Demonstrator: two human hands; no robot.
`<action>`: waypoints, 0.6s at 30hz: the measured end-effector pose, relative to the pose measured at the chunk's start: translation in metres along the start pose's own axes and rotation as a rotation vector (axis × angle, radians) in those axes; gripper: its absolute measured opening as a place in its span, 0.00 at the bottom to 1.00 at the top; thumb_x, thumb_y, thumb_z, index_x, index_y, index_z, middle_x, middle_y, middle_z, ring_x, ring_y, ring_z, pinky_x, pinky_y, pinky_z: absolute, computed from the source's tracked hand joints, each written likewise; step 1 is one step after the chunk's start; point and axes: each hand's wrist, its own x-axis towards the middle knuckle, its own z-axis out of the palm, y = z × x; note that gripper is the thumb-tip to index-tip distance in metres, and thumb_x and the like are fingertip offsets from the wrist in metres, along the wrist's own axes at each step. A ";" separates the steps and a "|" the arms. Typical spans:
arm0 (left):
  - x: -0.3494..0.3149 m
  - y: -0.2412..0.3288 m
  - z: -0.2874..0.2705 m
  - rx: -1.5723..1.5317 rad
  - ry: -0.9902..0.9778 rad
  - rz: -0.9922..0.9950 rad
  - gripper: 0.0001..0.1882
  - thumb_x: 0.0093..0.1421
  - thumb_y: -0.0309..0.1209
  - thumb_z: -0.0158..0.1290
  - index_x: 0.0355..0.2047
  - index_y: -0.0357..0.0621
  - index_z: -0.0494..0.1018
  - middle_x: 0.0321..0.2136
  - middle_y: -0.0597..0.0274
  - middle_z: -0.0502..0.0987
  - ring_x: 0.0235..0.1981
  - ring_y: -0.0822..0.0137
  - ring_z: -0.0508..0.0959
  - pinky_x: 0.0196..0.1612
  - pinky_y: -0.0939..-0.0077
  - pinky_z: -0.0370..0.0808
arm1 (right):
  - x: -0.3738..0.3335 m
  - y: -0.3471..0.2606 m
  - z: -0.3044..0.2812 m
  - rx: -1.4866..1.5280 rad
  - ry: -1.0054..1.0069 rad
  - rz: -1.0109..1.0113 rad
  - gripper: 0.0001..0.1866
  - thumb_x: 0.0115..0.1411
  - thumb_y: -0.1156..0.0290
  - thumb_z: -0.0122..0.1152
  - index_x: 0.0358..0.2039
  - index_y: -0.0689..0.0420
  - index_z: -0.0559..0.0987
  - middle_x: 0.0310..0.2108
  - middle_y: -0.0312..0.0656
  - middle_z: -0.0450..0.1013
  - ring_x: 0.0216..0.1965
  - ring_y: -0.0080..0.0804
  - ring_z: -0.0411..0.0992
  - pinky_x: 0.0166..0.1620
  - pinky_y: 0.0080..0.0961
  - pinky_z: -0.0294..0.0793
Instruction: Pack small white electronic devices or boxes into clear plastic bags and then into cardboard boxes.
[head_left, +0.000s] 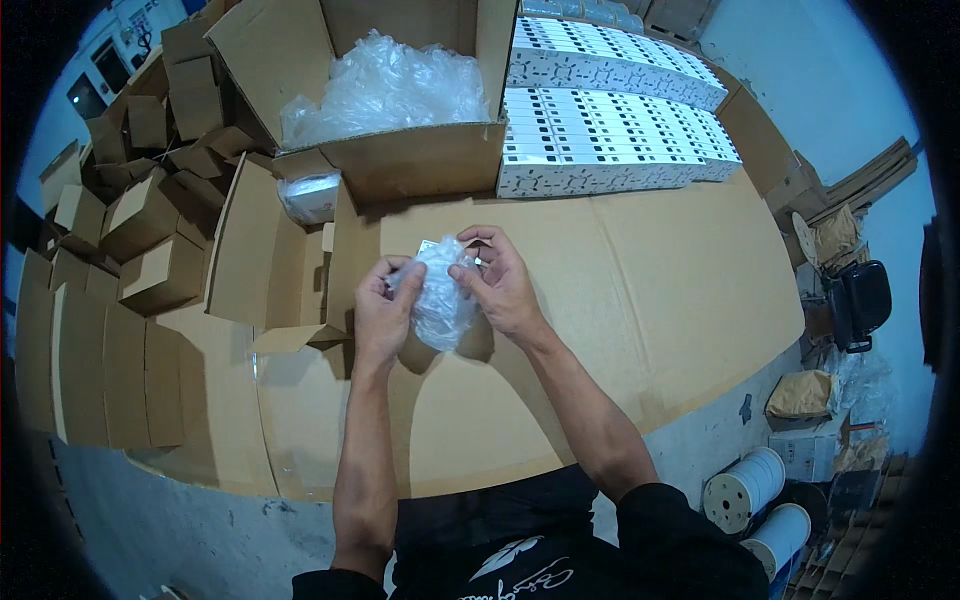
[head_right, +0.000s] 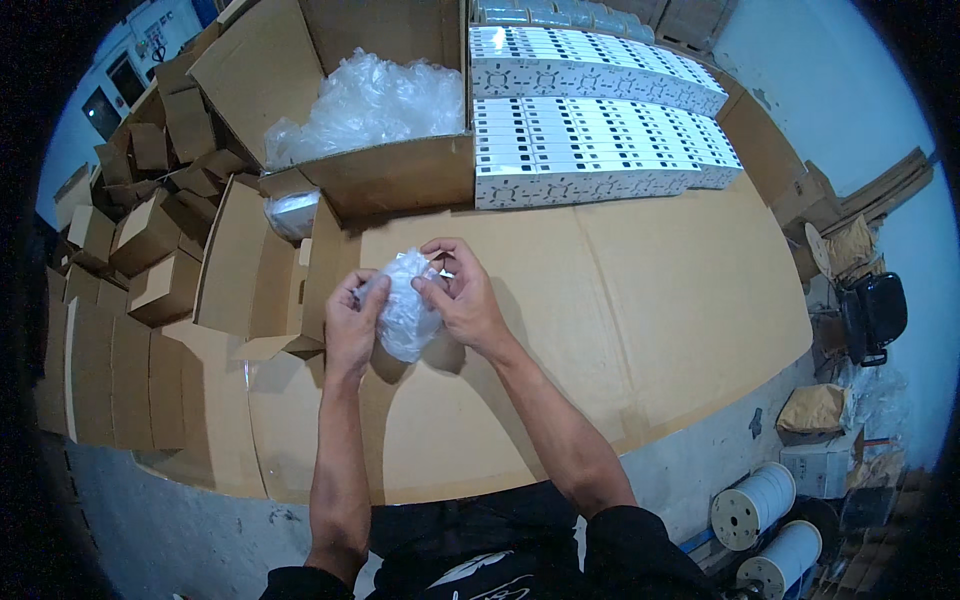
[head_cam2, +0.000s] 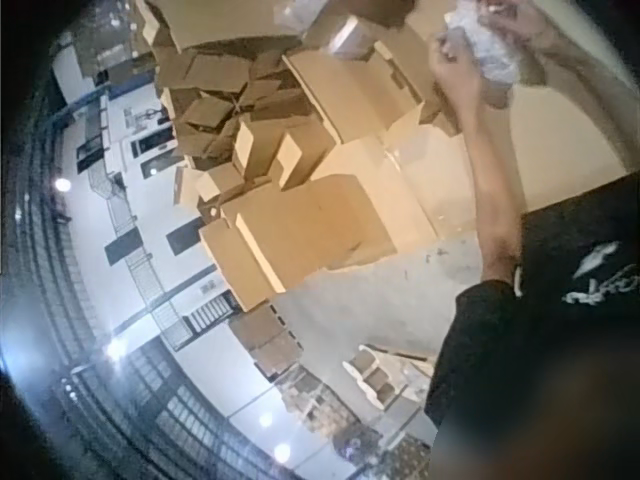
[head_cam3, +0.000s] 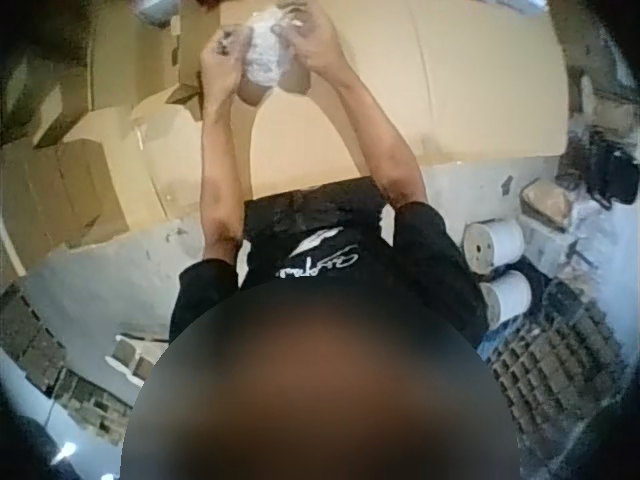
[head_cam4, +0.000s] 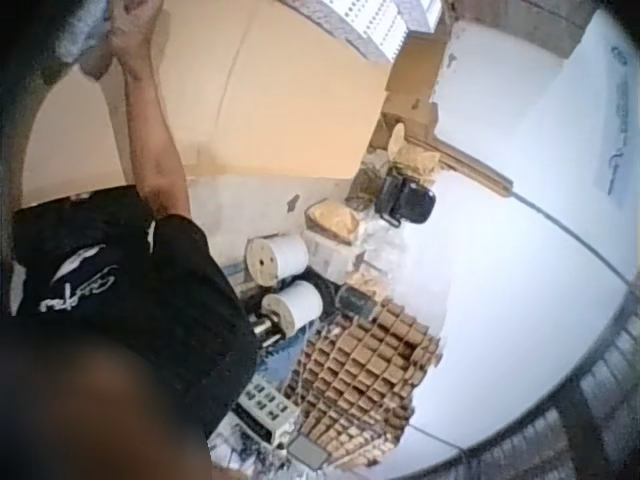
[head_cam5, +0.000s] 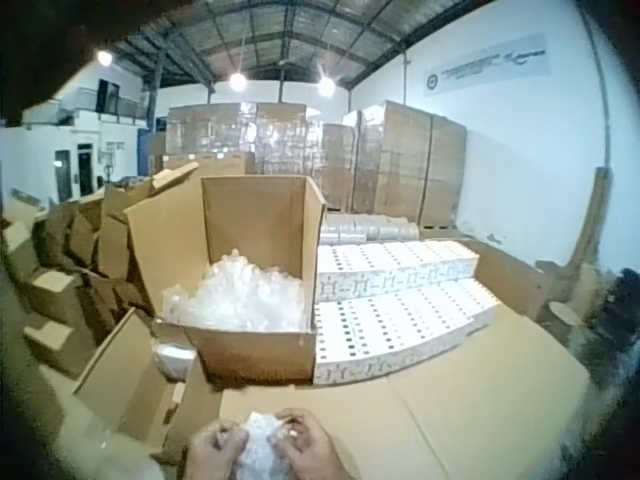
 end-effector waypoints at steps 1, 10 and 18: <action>0.001 -0.001 -0.002 -0.026 0.091 0.058 0.07 0.67 0.31 0.60 0.38 0.40 0.77 0.27 0.74 0.75 0.27 0.83 0.71 0.29 0.87 0.67 | 0.001 -0.002 -0.001 0.027 0.017 0.012 0.22 0.64 0.82 0.62 0.56 0.59 0.67 0.40 0.35 0.71 0.39 0.17 0.71 0.40 0.15 0.73; 0.008 -0.008 -0.004 -0.463 0.280 0.228 0.17 0.66 0.23 0.59 0.52 0.39 0.66 0.41 0.62 0.75 0.39 0.75 0.76 0.42 0.82 0.76 | 0.000 -0.004 -0.014 0.032 0.079 -0.070 0.23 0.61 0.86 0.63 0.55 0.60 0.68 0.36 0.31 0.68 0.34 0.16 0.68 0.41 0.14 0.71; -0.003 0.009 0.009 -0.266 0.081 0.097 0.25 0.63 0.19 0.60 0.57 0.37 0.64 0.53 0.43 0.77 0.37 0.75 0.79 0.44 0.83 0.78 | -0.007 -0.014 -0.018 -0.065 0.004 0.213 0.20 0.63 0.73 0.69 0.54 0.59 0.73 0.39 0.35 0.76 0.38 0.17 0.72 0.41 0.16 0.73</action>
